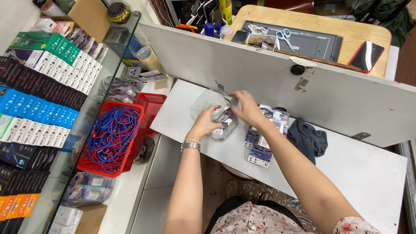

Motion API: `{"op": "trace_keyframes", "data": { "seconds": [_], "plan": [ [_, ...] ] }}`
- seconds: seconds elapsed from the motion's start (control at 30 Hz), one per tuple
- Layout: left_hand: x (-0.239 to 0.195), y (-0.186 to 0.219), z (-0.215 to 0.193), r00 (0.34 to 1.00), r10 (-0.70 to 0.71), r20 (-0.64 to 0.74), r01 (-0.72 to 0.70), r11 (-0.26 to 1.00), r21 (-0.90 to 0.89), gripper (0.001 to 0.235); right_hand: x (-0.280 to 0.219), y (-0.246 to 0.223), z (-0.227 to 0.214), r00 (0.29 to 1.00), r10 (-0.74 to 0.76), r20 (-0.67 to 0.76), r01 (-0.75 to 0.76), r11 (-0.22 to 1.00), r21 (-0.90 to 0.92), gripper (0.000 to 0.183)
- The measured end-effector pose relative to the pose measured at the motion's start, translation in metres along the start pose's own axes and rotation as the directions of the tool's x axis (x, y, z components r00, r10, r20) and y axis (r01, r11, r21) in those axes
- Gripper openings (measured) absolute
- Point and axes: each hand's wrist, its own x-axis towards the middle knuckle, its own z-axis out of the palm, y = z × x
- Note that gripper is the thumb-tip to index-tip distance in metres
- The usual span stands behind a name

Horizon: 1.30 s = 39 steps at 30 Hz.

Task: The person wipes small white boxes and packaged electronic accessories with a dark cloth at a counter. They handle items one by one, wiping each surface before placing them back into a cardboard box or a clear plastic container.

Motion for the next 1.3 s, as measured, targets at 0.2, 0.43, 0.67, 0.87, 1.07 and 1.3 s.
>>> {"op": "trace_keyframes", "data": {
  "seconds": [0.2, 0.43, 0.67, 0.87, 1.07, 1.3],
  "plan": [
    [0.006, -0.013, 0.028, 0.991, -0.131, -0.016, 0.131, 0.99, 0.054, 0.05, -0.051, 0.061, -0.018, 0.567, 0.747, 0.347, -0.534, 0.654, -0.536, 0.075],
    [0.014, -0.01, 0.042, 0.979, -0.07, -0.19, 0.095, 0.987, 0.127, 0.038, -0.095, 0.071, -0.008, 0.785, 0.558, 0.269, -0.398, 0.787, -0.472, 0.074],
    [0.008, 0.0, 0.033, 0.982, -0.105, -0.154, 0.126, 0.983, 0.132, 0.033, -0.112, 0.092, 0.007, 0.856, 0.501, 0.127, -0.384, 0.781, -0.492, 0.05],
    [0.006, 0.005, 0.03, 0.993, 0.02, -0.118, -0.008, 0.995, 0.101, 0.047, -0.105, 0.09, 0.01, 0.804, 0.559, 0.203, -0.365, 0.734, -0.573, 0.103],
    [0.006, -0.004, 0.017, 0.982, -0.044, -0.184, 0.068, 0.989, 0.128, 0.027, -0.079, 0.075, 0.007, 0.754, 0.606, 0.254, -0.356, 0.701, -0.618, 0.116],
    [0.011, -0.006, -0.016, 0.967, -0.111, -0.228, 0.133, 0.988, 0.085, 0.023, -0.039, 0.041, -0.005, 0.684, 0.668, 0.295, -0.469, 0.711, -0.523, 0.102]
  ]
}}
